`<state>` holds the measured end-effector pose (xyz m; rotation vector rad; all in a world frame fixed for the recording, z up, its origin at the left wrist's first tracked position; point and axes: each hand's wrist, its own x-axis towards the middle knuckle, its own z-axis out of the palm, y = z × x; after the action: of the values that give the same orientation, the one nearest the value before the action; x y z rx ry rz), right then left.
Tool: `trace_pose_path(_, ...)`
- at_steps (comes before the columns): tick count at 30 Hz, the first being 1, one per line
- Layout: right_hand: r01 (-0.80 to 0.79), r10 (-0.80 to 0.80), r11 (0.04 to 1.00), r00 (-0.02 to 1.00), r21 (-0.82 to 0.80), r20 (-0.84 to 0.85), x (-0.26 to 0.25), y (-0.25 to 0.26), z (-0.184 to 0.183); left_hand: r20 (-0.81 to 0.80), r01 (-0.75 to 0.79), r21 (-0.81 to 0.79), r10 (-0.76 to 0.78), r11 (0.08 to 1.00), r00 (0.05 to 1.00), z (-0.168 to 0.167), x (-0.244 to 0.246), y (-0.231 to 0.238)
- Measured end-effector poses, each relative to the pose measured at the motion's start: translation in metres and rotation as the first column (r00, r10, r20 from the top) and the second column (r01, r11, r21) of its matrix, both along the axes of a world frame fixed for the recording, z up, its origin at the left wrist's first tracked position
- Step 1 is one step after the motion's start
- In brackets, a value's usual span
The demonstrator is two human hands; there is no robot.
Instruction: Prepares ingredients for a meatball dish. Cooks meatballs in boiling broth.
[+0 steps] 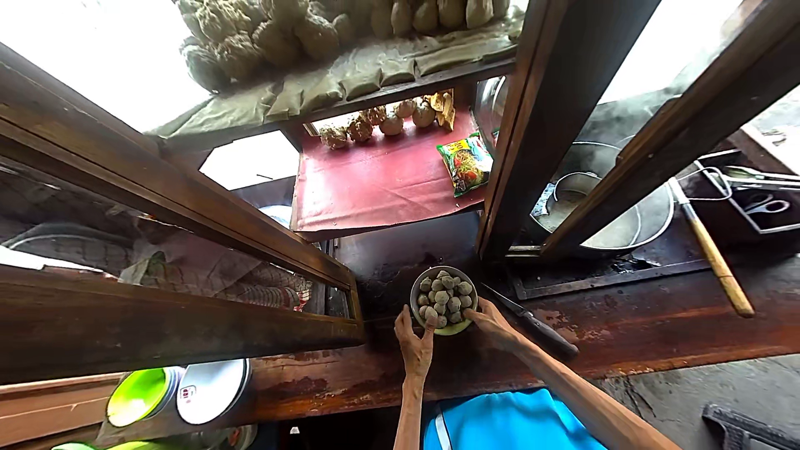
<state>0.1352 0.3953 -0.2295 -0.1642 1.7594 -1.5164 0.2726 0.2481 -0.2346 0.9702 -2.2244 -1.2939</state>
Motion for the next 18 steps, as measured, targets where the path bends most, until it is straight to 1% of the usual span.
trace_pose_path(1,0.005,-0.005,1.0,1.0,0.021,0.0,-0.002,-0.001,0.0,-0.012,0.018,0.11,-0.016,0.994,1.0,0.0,-0.001,-0.001)
trace_pose_path(2,0.009,-0.009,0.999,1.0,0.044,-0.003,-0.002,-0.002,0.002,-0.029,0.027,0.18,-0.022,0.983,0.999,0.0,-0.002,0.0)
trace_pose_path(3,0.007,-0.007,0.998,1.0,0.057,-0.001,-0.001,-0.001,0.005,-0.041,0.026,0.211,-0.017,0.977,0.999,0.0,-0.001,0.0)
trace_pose_path(5,0.02,-0.021,0.999,1.0,0.05,0.005,0.001,0.001,0.012,-0.053,0.013,0.208,-0.002,0.978,0.999,0.006,0.003,0.004)
trace_pose_path(8,0.074,-0.071,0.997,0.993,-0.034,0.09,0.01,0.021,0.023,-0.048,0.034,0.115,-0.029,0.993,0.998,0.025,0.01,0.02)
trace_pose_path(10,0.142,-0.127,0.987,0.976,-0.072,0.178,0.017,0.044,0.03,-0.037,0.078,0.04,-0.077,0.996,0.996,0.041,0.013,0.037)
trace_pose_path(12,0.225,-0.196,0.969,0.953,-0.103,0.232,0.025,0.072,0.036,-0.013,0.151,0.007,-0.151,0.988,0.988,0.059,0.013,0.057)
trace_pose_path(15,0.348,-0.298,0.927,0.91,-0.14,0.288,0.029,0.125,0.053,0.007,0.279,0.095,-0.281,0.956,0.96,0.082,-0.001,0.093)
trace_pose_path(17,0.448,-0.373,0.879,0.859,-0.163,0.351,0.022,0.163,0.072,-0.029,0.335,0.159,-0.334,0.929,0.942,0.09,-0.02,0.121)
trace_pose_path(18,0.467,-0.389,0.869,0.849,-0.164,0.358,0.013,0.182,0.083,-0.055,0.355,0.18,-0.351,0.917,0.935,0.093,-0.032,0.134)
